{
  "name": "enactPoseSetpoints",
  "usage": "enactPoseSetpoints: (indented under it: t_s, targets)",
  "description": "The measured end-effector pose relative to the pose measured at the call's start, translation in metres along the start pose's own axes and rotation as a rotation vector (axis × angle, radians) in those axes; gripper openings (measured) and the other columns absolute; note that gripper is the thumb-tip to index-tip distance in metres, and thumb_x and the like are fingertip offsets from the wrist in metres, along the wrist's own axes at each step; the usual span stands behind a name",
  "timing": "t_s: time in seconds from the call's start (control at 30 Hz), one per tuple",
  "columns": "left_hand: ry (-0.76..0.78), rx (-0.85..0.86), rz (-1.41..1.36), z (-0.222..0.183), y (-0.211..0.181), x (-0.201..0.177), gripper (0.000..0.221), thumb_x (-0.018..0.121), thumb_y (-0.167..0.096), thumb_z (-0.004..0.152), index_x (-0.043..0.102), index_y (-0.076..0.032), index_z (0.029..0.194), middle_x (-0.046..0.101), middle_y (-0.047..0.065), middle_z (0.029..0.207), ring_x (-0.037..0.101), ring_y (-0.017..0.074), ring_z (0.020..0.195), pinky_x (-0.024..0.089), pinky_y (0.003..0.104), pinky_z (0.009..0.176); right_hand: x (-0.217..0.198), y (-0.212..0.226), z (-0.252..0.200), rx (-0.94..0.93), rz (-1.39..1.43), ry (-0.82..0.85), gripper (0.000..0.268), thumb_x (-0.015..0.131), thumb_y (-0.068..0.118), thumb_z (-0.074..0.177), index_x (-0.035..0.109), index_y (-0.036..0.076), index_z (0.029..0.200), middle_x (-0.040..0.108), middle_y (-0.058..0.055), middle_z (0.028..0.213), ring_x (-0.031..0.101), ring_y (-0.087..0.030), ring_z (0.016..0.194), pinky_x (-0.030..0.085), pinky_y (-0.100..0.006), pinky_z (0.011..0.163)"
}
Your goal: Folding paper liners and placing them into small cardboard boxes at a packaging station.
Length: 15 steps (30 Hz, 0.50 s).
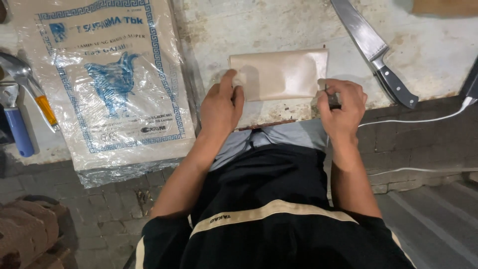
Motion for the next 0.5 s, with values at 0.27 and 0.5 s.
enactPoseSetpoints:
  t_s: [0.27,0.5]
  targets:
    - [-0.133,0.168,0.147,-0.002,0.000,0.006,0.028,0.065,-0.014,0.092,0.068,-0.008,0.119,0.058,0.008,0.083,0.061,0.0226,0.082,0.054,0.029,0.075,0.004,-0.001,-0.001,-0.019,-0.075,0.034,0.016,0.072,0.008,0.096,0.074,0.017,0.109,0.061,0.005,0.094,0.061,-0.022,0.104,0.036,-0.035,0.088]
    - [0.070,0.257,0.375,0.002,-0.013,0.025,0.069,0.051,0.008,0.092,0.042,-0.027,0.150,0.030,0.016,0.154,0.037,0.0418,0.138,0.050,0.039,0.080,0.004,0.003,-0.003,-0.092,-0.143,0.011,0.015,0.071,0.009,0.095,0.078,0.016,0.106,0.059,0.000,0.099,0.060,-0.024,0.100,0.039,-0.037,0.083]
Point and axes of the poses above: each hand's wrist, its own z-axis towards the middle knuckle, its own x-axis out of the palm, y = z × x, the point moved 5 cm from there along z, towards the middle knuckle
